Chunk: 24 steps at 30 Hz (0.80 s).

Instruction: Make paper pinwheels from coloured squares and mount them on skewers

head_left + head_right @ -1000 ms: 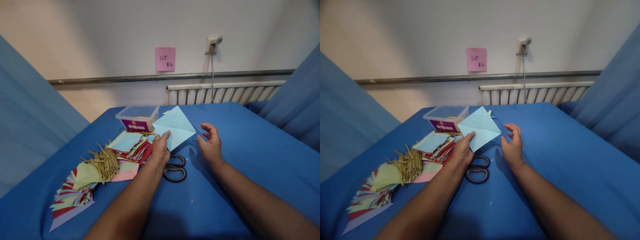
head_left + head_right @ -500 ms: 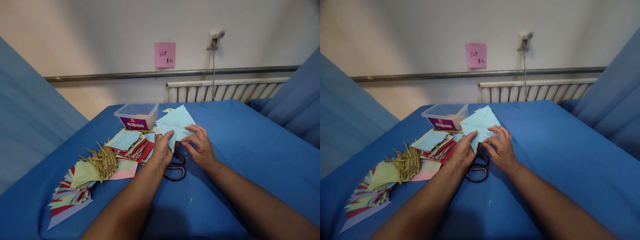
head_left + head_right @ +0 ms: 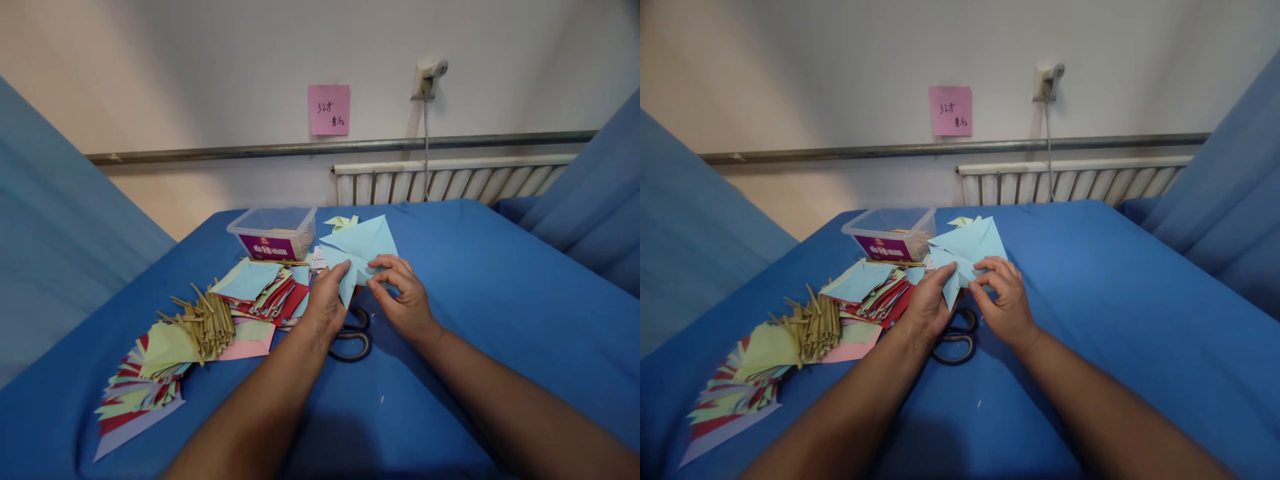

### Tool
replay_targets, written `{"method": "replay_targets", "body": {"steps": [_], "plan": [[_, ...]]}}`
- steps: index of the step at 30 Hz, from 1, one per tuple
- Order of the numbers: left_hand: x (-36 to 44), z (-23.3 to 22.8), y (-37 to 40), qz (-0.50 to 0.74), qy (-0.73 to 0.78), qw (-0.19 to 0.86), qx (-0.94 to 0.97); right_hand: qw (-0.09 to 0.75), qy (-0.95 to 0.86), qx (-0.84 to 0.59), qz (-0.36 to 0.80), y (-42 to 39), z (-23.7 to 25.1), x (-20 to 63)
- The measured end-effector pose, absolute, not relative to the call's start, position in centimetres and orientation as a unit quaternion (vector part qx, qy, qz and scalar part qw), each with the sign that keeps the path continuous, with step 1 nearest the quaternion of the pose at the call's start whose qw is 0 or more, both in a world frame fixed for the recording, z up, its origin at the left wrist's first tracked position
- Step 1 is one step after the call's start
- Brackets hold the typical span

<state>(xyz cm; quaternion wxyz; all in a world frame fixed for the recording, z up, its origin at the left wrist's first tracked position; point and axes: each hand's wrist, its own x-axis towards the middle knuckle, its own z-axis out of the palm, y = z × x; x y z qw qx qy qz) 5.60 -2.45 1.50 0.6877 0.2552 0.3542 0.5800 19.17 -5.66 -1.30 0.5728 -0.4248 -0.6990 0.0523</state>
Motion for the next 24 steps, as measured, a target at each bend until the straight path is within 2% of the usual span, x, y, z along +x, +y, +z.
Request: {"method": "replay_targets", "body": {"steps": [24], "plan": [[5.62, 1.9, -2.23, 0.618, 0.339, 0.671, 0.228, 0.558, -0.711, -0.427, 0.03, -5.61, -1.42, 19.19]]}}
